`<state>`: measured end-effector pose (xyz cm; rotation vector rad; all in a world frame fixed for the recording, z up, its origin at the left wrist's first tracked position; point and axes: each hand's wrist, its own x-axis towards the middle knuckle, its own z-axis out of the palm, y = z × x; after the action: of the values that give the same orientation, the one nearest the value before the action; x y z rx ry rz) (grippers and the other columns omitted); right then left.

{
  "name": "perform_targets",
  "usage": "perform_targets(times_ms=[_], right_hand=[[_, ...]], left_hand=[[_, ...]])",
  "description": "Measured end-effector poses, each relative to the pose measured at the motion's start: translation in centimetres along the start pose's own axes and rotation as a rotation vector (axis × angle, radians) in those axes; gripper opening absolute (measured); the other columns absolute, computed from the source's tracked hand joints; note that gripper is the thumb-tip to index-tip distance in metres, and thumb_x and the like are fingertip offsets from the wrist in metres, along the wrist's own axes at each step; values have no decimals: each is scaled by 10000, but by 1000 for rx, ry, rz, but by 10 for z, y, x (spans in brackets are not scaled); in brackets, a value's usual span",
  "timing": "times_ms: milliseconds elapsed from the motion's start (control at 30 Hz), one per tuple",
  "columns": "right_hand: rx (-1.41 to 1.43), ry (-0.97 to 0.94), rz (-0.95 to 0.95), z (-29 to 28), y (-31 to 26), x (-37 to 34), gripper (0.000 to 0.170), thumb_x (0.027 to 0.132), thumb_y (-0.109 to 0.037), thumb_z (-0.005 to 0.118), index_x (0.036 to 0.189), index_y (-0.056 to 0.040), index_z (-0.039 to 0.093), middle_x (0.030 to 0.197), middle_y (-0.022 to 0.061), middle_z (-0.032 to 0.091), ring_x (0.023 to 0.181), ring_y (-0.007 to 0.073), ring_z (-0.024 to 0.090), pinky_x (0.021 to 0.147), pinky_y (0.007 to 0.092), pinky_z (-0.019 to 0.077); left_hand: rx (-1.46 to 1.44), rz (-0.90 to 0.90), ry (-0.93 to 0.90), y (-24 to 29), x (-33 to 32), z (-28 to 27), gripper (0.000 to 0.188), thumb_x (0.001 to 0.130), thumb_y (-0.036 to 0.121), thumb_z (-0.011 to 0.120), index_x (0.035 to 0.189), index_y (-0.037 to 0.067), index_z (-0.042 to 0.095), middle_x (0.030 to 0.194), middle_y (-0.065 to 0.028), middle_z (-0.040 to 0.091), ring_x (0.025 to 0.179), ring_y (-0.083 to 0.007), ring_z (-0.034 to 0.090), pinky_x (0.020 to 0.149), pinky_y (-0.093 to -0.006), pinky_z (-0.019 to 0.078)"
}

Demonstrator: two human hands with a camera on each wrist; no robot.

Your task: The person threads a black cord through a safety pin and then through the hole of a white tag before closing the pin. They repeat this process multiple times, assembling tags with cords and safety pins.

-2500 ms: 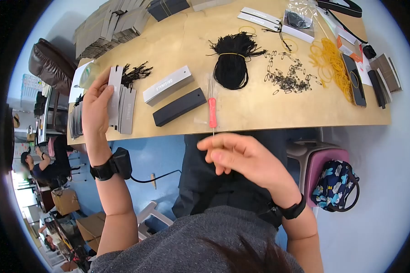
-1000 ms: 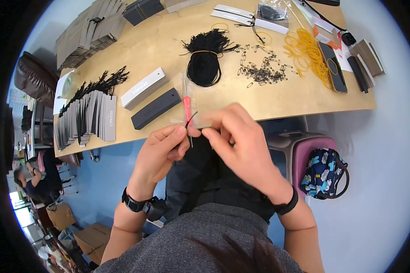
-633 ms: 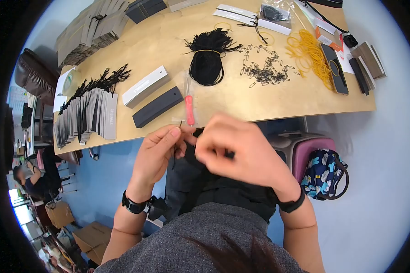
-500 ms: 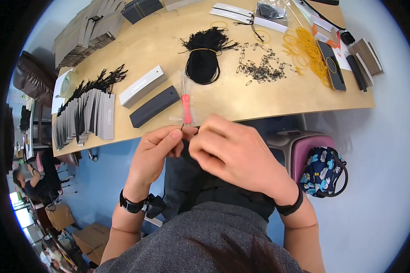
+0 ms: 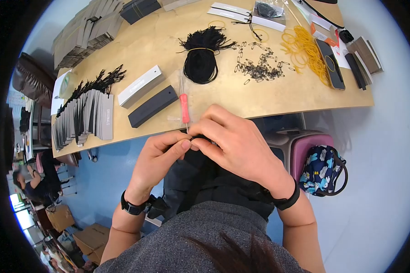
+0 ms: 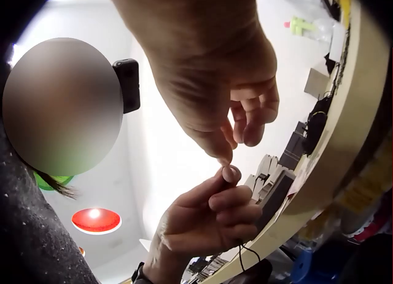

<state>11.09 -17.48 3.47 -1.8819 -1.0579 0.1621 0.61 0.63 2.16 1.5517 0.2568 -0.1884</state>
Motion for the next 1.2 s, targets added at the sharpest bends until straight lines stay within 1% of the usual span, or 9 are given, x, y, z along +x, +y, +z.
perform_targets(times_ms=[67,267,400,533,800,867,933,1033,1200], right_hand=[[36,-107,-19,1,9,-3,159,826,-83,749,933,-53,635,876,95,557,701,249,619,631,345,513],[243,-170,163,-9,8,-1,157,848,-119,727,951,-42,637,896,114,575,703,252,624,642,349,507],[-334,156,137,-33,64,11,124,887,-130,671,987,-57,678,924,116,589,794,312,633,717,399,511],[-646,77,13,-56,96,25,138,854,-116,686,988,-84,699,910,85,592,946,282,610,781,405,515],[-731,111,-4,-33,89,24,103,843,-109,683,880,-36,621,875,96,580,885,301,597,737,385,519],[-254,104,144,-24,67,17,117,859,-98,671,914,-28,595,865,107,579,805,298,613,691,369,512],[154,17,353,-15,37,10,105,943,-98,628,986,-9,591,808,59,600,686,133,578,634,295,487],[679,-84,561,2,22,5,198,1012,-192,604,991,5,614,820,-17,580,696,49,518,608,219,444],[817,-169,615,7,17,7,253,1024,-241,591,999,8,629,815,-19,578,687,47,504,596,212,426]], left_hand=[[157,161,39,-4,2,-1,167,979,143,659,1010,-9,719,834,-10,686,764,-67,553,695,-234,450],[-38,70,118,-10,-1,4,130,932,66,704,1031,-17,723,905,-72,731,833,-108,659,768,-243,504],[-277,69,130,-17,1,2,136,939,56,693,1044,-27,719,921,-99,736,862,-144,691,810,-264,531],[-351,39,131,-15,4,0,108,943,31,653,1005,-43,699,902,-122,717,824,-216,708,789,-329,554],[-372,7,161,-16,16,0,133,963,77,647,1009,-35,704,854,-76,675,700,-133,604,675,-292,499],[-365,11,191,-18,17,0,136,968,87,648,1011,-26,711,883,-61,681,695,-100,547,648,-268,451],[-363,9,197,-17,17,2,134,969,88,649,1010,-22,713,893,-56,683,698,-96,537,648,-262,440],[-365,23,176,-20,18,0,137,961,103,671,1021,-9,723,928,-46,702,717,-76,537,657,-243,440],[-352,31,148,-21,15,-3,152,953,122,692,1040,6,735,958,-36,718,764,-60,557,678,-228,451]])
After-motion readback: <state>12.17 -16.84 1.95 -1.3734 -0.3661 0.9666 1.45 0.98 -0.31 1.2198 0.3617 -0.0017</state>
